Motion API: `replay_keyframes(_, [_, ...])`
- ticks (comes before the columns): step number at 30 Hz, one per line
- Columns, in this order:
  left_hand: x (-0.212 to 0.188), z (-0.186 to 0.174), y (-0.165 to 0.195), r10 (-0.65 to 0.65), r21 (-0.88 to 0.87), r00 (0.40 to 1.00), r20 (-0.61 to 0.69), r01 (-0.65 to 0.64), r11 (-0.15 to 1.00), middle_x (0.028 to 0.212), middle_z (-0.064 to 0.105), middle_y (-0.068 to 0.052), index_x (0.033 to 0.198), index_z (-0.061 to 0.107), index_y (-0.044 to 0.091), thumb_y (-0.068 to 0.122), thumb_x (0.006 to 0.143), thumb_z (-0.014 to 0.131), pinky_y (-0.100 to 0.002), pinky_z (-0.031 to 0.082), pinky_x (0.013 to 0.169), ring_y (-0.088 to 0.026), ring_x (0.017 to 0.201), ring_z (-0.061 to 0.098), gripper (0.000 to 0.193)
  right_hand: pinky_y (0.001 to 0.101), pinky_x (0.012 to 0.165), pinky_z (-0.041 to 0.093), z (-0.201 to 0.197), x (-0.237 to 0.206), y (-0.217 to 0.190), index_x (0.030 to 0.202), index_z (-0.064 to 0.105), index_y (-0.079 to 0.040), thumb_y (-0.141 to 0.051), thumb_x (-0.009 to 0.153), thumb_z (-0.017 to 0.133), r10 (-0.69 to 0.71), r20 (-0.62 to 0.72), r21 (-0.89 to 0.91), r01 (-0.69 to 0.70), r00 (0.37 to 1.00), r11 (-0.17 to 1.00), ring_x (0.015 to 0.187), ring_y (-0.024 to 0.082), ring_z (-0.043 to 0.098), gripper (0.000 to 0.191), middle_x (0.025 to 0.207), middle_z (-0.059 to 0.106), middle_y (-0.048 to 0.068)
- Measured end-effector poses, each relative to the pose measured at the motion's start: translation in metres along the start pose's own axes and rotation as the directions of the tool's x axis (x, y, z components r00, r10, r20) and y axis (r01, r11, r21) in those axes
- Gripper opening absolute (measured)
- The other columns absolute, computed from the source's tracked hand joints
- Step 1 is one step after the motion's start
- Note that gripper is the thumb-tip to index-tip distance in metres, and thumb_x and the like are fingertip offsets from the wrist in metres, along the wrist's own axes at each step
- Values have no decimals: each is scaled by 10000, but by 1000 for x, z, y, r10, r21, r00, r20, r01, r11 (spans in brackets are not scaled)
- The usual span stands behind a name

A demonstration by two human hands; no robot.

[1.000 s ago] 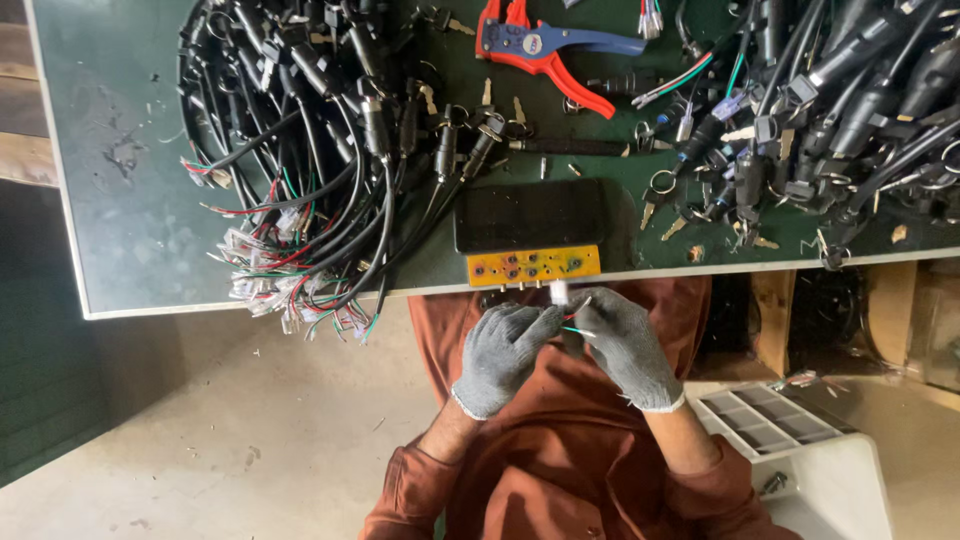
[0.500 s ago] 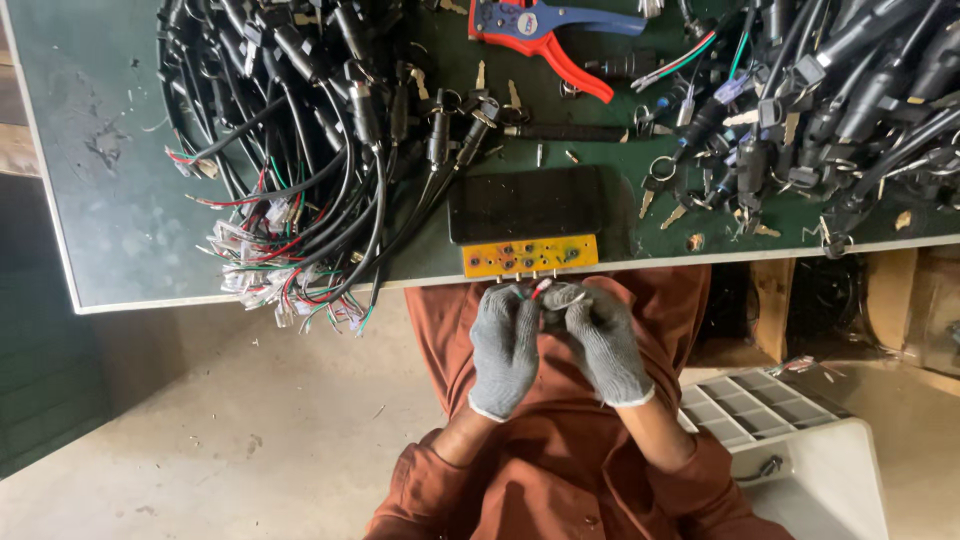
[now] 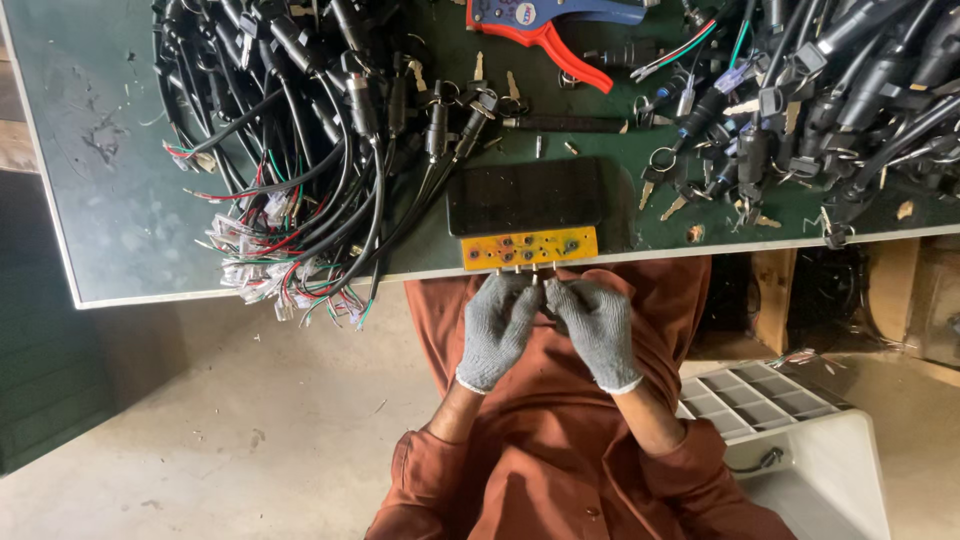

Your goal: The person assembles small electrical components by inserting wires into a yellow terminal block and securing them with a screwdriver. They repeatedly pick up components, connect wires, and tighten screws on the workbench.

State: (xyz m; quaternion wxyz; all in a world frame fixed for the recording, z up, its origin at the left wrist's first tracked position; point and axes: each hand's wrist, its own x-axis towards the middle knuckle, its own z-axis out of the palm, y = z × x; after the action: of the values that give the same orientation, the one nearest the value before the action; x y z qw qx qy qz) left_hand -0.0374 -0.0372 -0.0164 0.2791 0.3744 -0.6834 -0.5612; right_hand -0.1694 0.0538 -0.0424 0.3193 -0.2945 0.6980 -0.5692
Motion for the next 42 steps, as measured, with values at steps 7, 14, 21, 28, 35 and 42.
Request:
replay_keyframes(7, [-5,20,-1,-65,-103,982,-178,47,994,867,692,-52,998,689,-2,104,1021,671,-257,511,680,-92,770,613,110,254,595,504,2,9,-8,962,751,34,-136,974,738,67,-56,-22,-68,996,997,671,88,637,171,794,741,57])
replay_keyframes(14, [-8,37,-14,-205,-369,924,-323,76,926,864,675,-35,980,686,-6,141,971,725,-243,511,705,-72,768,597,153,243,567,472,7,8,-5,930,743,44,-154,983,727,58,-75,28,-56,996,998,645,65,598,205,772,715,38])
replay_keyframes(21, [-1,9,-2,-70,-35,972,-224,63,997,723,569,-33,887,694,-1,210,1024,707,-292,421,617,-104,678,460,253,236,515,446,8,4,-8,883,669,10,-275,1059,674,348,54,270,-349,936,897,591,59,564,335,720,625,-5])
replay_keyframes(28, [10,-8,18,-141,99,985,-99,151,984,645,586,-49,811,702,-6,227,962,738,-303,404,560,-136,590,480,279,234,485,452,7,2,1,931,708,-20,-325,987,664,503,104,322,-507,858,799,587,68,596,313,731,673,-14])
replay_keyframes(35, [8,10,29,203,257,900,-385,-107,960,788,639,-77,876,692,34,184,858,824,-312,485,625,-185,687,593,201,318,822,527,20,0,7,1136,659,-50,-399,997,636,354,260,806,-404,898,433,927,155,638,376,1068,679,32])
replay_keyframes(42, [-5,0,29,280,250,942,-185,-230,940,999,718,-86,1147,723,122,45,879,780,-368,573,755,-287,857,699,285,362,983,493,22,-3,6,1217,599,-82,-361,1027,656,273,263,814,-364,926,452,1106,168,591,343,1186,617,4])
